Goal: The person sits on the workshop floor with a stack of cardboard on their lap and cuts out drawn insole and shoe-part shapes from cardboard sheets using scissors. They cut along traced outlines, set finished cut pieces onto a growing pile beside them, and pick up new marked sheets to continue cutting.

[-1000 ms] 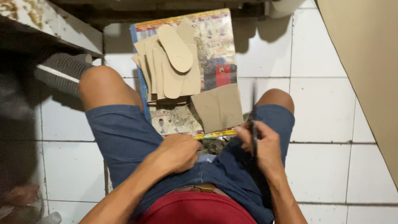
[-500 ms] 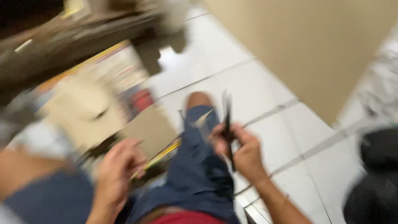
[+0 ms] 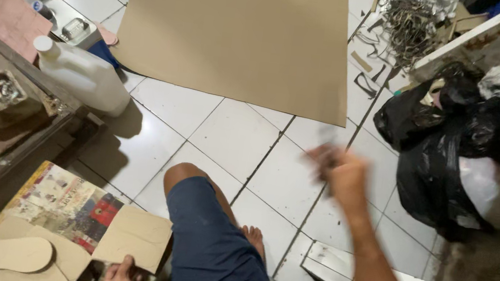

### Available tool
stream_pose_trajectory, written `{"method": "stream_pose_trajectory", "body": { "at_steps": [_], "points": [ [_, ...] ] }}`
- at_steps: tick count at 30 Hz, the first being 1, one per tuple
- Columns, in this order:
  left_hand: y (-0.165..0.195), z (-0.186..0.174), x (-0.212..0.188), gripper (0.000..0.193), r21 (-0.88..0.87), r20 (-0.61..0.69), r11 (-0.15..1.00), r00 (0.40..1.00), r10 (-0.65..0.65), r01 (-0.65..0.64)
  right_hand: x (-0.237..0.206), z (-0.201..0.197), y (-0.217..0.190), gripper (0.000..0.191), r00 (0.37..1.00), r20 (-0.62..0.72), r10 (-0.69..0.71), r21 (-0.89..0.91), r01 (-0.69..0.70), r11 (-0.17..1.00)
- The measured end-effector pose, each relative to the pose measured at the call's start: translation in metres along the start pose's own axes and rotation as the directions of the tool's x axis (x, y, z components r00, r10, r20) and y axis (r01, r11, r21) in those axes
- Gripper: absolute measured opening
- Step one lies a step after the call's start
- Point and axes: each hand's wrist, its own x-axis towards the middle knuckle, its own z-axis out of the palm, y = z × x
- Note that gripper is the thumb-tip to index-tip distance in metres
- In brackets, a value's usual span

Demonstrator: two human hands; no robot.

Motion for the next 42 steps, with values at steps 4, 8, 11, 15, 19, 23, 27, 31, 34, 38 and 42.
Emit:
{"method": "stream_pose_trajectory", "body": {
  "at_steps": [4, 8, 11, 15, 19, 23, 27, 31, 34, 38, 42],
  "points": [
    [0.036, 0.0, -0.04, 0.013, -0.146, 0.048, 0.93, 0.937, 0.347, -0.337, -0.06, 0.107, -0.006, 0.033, 0.74, 0.635, 0.222, 0.066, -0.338, 0.939],
    [0.099, -0.027, -0.084, 0.009, -0.343, 0.081, 0.808, 0.842, 0.533, -0.478, -0.116, 0.172, -0.013, 0.049, 0.482, 0.855, 0.19, -0.038, -0.306, 0.951],
    [0.135, -0.054, -0.122, 0.008, -0.4, 0.012, 0.737, 0.801, 0.598, -0.544, -0.138, 0.203, -0.03, 0.053, 0.383, 0.911, -0.154, 0.249, -0.212, 0.945],
    [0.142, -0.08, -0.16, 0.015, -0.439, 0.038, 0.653, 0.713, 0.7, -0.617, -0.155, 0.219, -0.06, 0.068, 0.305, 0.873, -0.381, 0.439, -0.15, 0.886],
    [0.13, -0.106, -0.177, 0.036, -0.483, 0.149, 0.724, 0.769, 0.622, -0.492, -0.171, 0.222, -0.083, 0.081, 0.276, 0.902, -0.332, 0.389, -0.182, 0.903],
    [0.125, -0.119, -0.182, 0.039, -0.488, 0.202, 0.711, 0.727, 0.656, -0.506, -0.188, 0.219, -0.097, 0.091, 0.263, 0.936, -0.233, 0.28, -0.158, 0.947],
    [0.127, -0.119, -0.194, 0.038, -0.366, 0.24, 0.703, 0.668, 0.704, -0.61, -0.195, 0.218, -0.112, 0.097, 0.294, 0.864, -0.409, 0.429, -0.002, 0.904],
    [0.137, -0.12, -0.208, 0.046, -0.37, 0.229, 0.713, 0.686, 0.691, -0.595, -0.2, 0.213, -0.121, 0.095, 0.334, 0.849, -0.409, 0.426, 0.025, 0.904],
    [0.145, -0.126, -0.215, 0.048, -0.354, 0.248, 0.718, 0.681, 0.689, -0.599, -0.206, 0.207, -0.119, 0.093, 0.369, 0.869, -0.329, 0.379, -0.067, 0.923],
    [0.15, -0.133, -0.221, 0.051, -0.326, 0.252, 0.734, 0.694, 0.675, -0.596, -0.212, 0.202, -0.109, 0.081, 0.398, 0.857, -0.328, 0.402, -0.118, 0.908],
    [0.154, -0.141, -0.226, 0.052, -0.301, 0.252, 0.758, 0.718, 0.649, -0.579, -0.211, 0.199, -0.101, 0.07, 0.393, 0.795, -0.462, 0.449, 0.132, 0.884]
  ]
}}
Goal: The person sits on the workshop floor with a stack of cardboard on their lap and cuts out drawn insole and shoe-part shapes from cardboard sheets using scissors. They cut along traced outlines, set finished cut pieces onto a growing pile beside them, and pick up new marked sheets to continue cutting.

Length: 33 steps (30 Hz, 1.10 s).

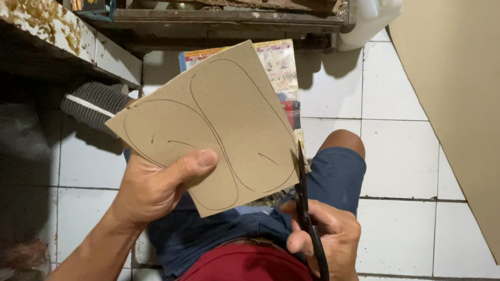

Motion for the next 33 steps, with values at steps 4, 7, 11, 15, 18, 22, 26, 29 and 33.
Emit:
{"method": "stream_pose_trajectory", "body": {
  "at_steps": [4, 7, 11, 15, 18, 22, 26, 29, 33],
  "points": [
    [0.009, -0.004, -0.003, 0.053, 0.103, 0.008, 0.994, 1.0, 0.017, -0.017, 0.001, -0.002, -0.004, 0.066, 0.998, 0.031, 0.052, -0.062, -0.05, 0.997],
    [0.01, -0.003, -0.007, 0.054, 0.241, 0.046, 0.968, 0.997, 0.055, -0.065, 0.005, 0.0, -0.013, 0.069, 0.992, 0.051, 0.116, -0.068, -0.112, 0.991],
    [0.008, -0.001, -0.015, 0.047, 0.242, 0.097, 0.97, 0.995, -0.01, -0.014, 0.011, 0.003, -0.025, 0.077, 0.991, 0.131, 0.023, 0.109, -0.038, 0.993],
    [0.007, -0.005, -0.017, 0.047, 0.227, 0.1, 0.974, 0.994, -0.034, 0.011, 0.01, 0.007, -0.028, 0.077, 0.988, 0.114, 0.103, 0.131, -0.118, 0.984],
    [0.008, -0.009, -0.015, 0.049, 0.267, 0.114, 0.964, 0.993, -0.022, -0.009, 0.007, 0.005, -0.023, 0.075, 0.988, 0.107, 0.111, 0.099, -0.122, 0.988],
    [0.007, -0.01, -0.015, 0.05, 0.224, 0.094, 0.974, 0.995, -0.045, 0.023, 0.002, -0.001, -0.015, 0.072, 0.991, 0.093, 0.093, 0.042, -0.097, 0.994],
    [0.008, -0.013, -0.014, 0.048, 0.284, 0.095, 0.959, 0.994, -0.05, 0.021, -0.003, -0.003, -0.012, 0.075, 0.992, 0.086, 0.093, 0.065, -0.098, 0.993],
    [0.009, -0.016, -0.013, 0.047, 0.289, 0.093, 0.957, 0.994, -0.064, 0.035, -0.005, -0.002, -0.008, 0.072, 0.991, 0.083, 0.106, 0.123, -0.115, 0.986],
    [0.01, -0.018, -0.012, 0.046, 0.315, 0.056, 0.947, 0.995, -0.085, 0.063, -0.007, -0.004, -0.003, 0.067, 0.995, 0.08, 0.065, -0.006, -0.065, 0.998]
  ]
}}
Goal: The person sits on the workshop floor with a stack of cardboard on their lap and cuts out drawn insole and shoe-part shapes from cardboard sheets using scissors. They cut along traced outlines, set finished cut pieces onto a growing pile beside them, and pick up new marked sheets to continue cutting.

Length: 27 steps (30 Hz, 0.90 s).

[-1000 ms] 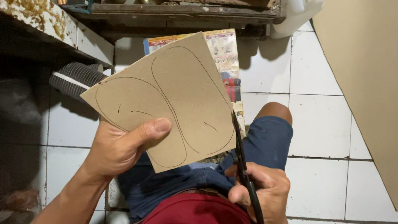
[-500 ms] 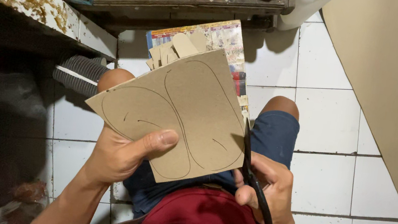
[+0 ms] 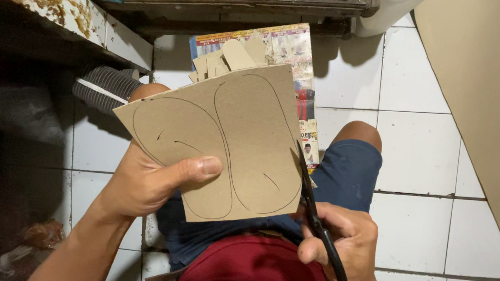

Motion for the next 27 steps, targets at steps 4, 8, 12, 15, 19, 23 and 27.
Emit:
{"method": "stream_pose_trajectory", "body": {
  "at_steps": [4, 8, 12, 15, 19, 23, 27],
  "points": [
    [0.002, -0.004, 0.002, 0.06, 0.016, -0.002, 0.996, 0.996, 0.087, -0.087, -0.002, -0.004, -0.002, 0.052, 0.998, 0.05, -0.03, -0.035, 0.031, 0.999],
    [0.004, -0.008, 0.004, 0.049, -0.001, -0.032, 0.998, 0.997, 0.069, -0.07, 0.001, 0.002, -0.011, 0.026, 0.999, 0.024, 0.036, -0.097, -0.033, 0.995],
    [0.004, -0.005, -0.002, 0.038, -0.019, 0.054, 0.998, 0.997, 0.061, -0.06, 0.006, 0.013, -0.023, 0.013, 0.987, -0.072, 0.146, -0.157, -0.156, 0.975],
    [0.003, -0.001, -0.006, 0.025, 0.054, 0.042, 0.998, 0.998, 0.036, -0.038, 0.012, 0.016, -0.029, 0.014, 0.986, -0.057, 0.155, -0.107, -0.161, 0.981],
    [0.002, 0.0, -0.011, 0.02, 0.092, 0.076, 0.995, 0.997, 0.02, -0.027, 0.017, 0.017, -0.031, 0.021, 0.995, -0.017, 0.102, -0.077, -0.103, 0.992],
    [-0.003, -0.001, -0.011, 0.016, 0.069, 0.075, 0.998, 0.997, -0.01, 0.005, 0.014, 0.018, -0.024, 0.028, 0.995, -0.056, 0.078, -0.106, -0.084, 0.991],
    [-0.007, -0.002, -0.01, 0.02, 0.074, 0.06, 0.997, 0.998, -0.031, 0.027, 0.008, 0.016, -0.01, 0.015, 0.996, -0.088, -0.005, -0.216, -0.014, 0.976]
  ]
}}
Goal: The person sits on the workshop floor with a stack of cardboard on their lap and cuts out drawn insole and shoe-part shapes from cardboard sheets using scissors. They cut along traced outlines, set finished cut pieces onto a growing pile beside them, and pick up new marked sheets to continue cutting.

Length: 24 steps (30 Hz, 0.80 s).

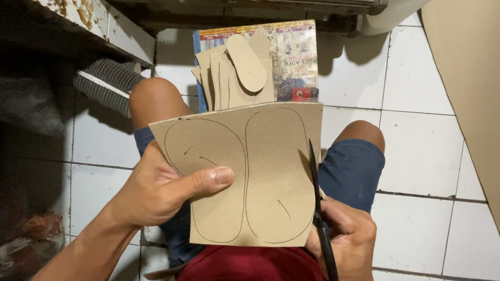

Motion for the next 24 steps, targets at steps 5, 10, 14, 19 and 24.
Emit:
{"method": "stream_pose_trajectory", "body": {
  "at_steps": [5, 10, 14, 19, 24],
  "points": [
    [-0.004, 0.002, 0.003, 0.024, -0.055, 0.005, 0.998, 1.0, -0.004, 0.005, -0.005, 0.003, 0.018, 0.022, 0.99, -0.073, -0.117, -0.12, 0.108, 0.987],
    [-0.017, 0.002, 0.007, 0.027, -0.116, -0.011, 0.991, 0.998, -0.063, 0.061, -0.008, 0.004, 0.029, 0.015, 0.986, 0.068, 0.154, 0.102, -0.16, 0.982],
    [-0.035, 0.01, 0.012, 0.028, -0.245, 0.007, 0.961, 0.992, -0.13, 0.127, -0.002, 0.005, 0.038, 0.033, 0.974, 0.158, 0.163, 0.141, -0.186, 0.972],
    [-0.051, 0.017, 0.014, 0.031, -0.371, 0.01, 0.903, 0.973, -0.229, 0.217, 0.006, 0.015, 0.049, 0.027, 0.975, 0.157, 0.157, 0.19, -0.186, 0.964],
    [-0.068, 0.017, 0.016, 0.038, -0.466, 0.007, 0.85, 0.962, -0.274, 0.246, 0.002, 0.028, 0.065, 0.019, 0.977, 0.107, 0.185, 0.254, -0.206, 0.945]
  ]
}}
